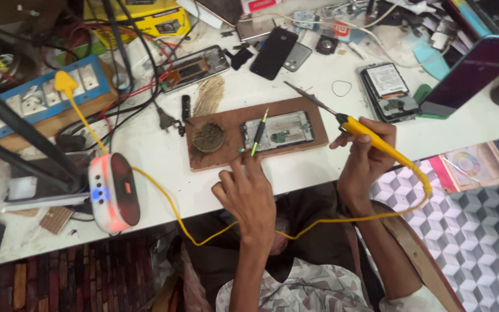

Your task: The person uses a soldering iron and tweezers to work on a small circuit board placed on a wooden board. They repeatedly apply heat to specific points on the board while manipulating components with tweezers.

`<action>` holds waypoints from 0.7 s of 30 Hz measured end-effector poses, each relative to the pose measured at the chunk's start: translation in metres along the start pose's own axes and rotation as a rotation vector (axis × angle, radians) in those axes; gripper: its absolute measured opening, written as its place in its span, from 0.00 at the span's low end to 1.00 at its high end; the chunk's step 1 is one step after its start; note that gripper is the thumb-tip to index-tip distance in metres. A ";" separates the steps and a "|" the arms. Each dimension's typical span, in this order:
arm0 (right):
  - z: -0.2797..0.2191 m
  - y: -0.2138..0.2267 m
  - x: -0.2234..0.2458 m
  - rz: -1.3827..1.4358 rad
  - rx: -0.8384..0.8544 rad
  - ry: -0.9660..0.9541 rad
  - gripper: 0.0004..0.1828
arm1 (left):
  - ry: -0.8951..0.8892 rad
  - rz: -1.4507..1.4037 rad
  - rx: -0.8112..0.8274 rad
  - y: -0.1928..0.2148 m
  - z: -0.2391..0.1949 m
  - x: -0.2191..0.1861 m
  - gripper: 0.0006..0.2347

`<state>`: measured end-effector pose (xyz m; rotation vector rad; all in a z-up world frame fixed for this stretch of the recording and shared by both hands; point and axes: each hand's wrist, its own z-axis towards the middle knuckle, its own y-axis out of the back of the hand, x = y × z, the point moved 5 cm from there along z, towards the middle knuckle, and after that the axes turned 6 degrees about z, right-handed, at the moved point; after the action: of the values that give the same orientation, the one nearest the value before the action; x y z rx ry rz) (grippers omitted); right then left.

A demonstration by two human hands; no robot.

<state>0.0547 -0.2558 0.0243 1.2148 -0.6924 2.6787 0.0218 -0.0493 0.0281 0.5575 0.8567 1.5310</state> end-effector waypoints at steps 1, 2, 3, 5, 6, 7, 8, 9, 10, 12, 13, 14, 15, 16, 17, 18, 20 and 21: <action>0.001 0.003 -0.006 0.013 -0.022 -0.011 0.15 | 0.005 -0.003 -0.012 0.000 0.000 -0.001 0.10; 0.003 0.005 -0.011 0.026 -0.044 -0.019 0.14 | 0.010 -0.008 -0.026 0.002 0.002 -0.002 0.10; 0.005 0.007 -0.016 0.038 -0.039 -0.009 0.13 | 0.015 -0.013 -0.040 0.005 0.006 -0.004 0.10; 0.003 0.010 -0.024 0.061 -0.034 0.005 0.11 | -0.036 -0.038 -0.122 0.021 0.012 -0.007 0.14; 0.000 0.014 -0.019 -0.113 0.007 0.099 0.08 | -0.064 -0.061 -0.158 0.031 0.013 -0.013 0.16; -0.005 0.017 -0.015 -0.288 0.050 0.188 0.04 | -0.155 -0.227 -0.169 0.043 0.013 -0.019 0.14; -0.007 0.018 -0.012 -0.463 0.097 0.282 0.02 | -0.244 -0.398 -0.187 0.057 0.014 -0.026 0.13; -0.007 0.024 -0.011 -0.452 0.120 0.292 0.05 | -0.332 -0.570 -0.204 0.069 0.017 -0.035 0.12; -0.011 0.026 -0.011 -0.426 0.149 0.294 0.08 | -0.400 -0.600 -0.286 0.084 0.017 -0.045 0.10; -0.017 0.028 -0.018 -0.478 0.193 0.278 0.13 | -0.570 -0.744 -0.248 0.103 0.019 -0.076 0.11; -0.019 0.030 -0.023 -0.555 0.209 0.259 0.15 | -0.669 -0.856 -0.121 0.106 0.021 -0.096 0.12; -0.016 0.028 -0.032 -0.625 0.219 0.247 0.17 | -0.751 -0.731 -0.228 0.112 0.026 -0.118 0.10; -0.013 0.028 -0.042 -0.696 0.228 0.234 0.19 | -0.827 -0.605 -0.337 0.111 0.033 -0.146 0.09; -0.006 0.033 -0.049 -0.780 0.239 0.223 0.21 | -0.909 -0.566 -0.273 0.102 0.045 -0.187 0.12; 0.000 0.039 -0.056 -0.863 0.250 0.210 0.23 | -0.992 -0.525 -0.212 0.092 0.056 -0.222 0.14; 0.006 0.044 -0.081 -0.448 0.436 -0.205 0.27 | -0.964 -0.299 -0.390 0.084 0.063 -0.244 0.16; 0.002 0.039 -0.097 -0.038 0.642 -0.429 0.29 | -1.053 0.055 -0.583 0.053 0.081 -0.299 0.22; 0.002 0.036 -0.092 -0.065 0.695 -0.245 0.27 | -1.177 0.182 -0.605 0.036 0.087 -0.324 0.27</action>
<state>0.1071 -0.2816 -0.0554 1.6808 0.3080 2.8244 0.1152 -0.3493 0.1513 0.9211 -0.5498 1.2154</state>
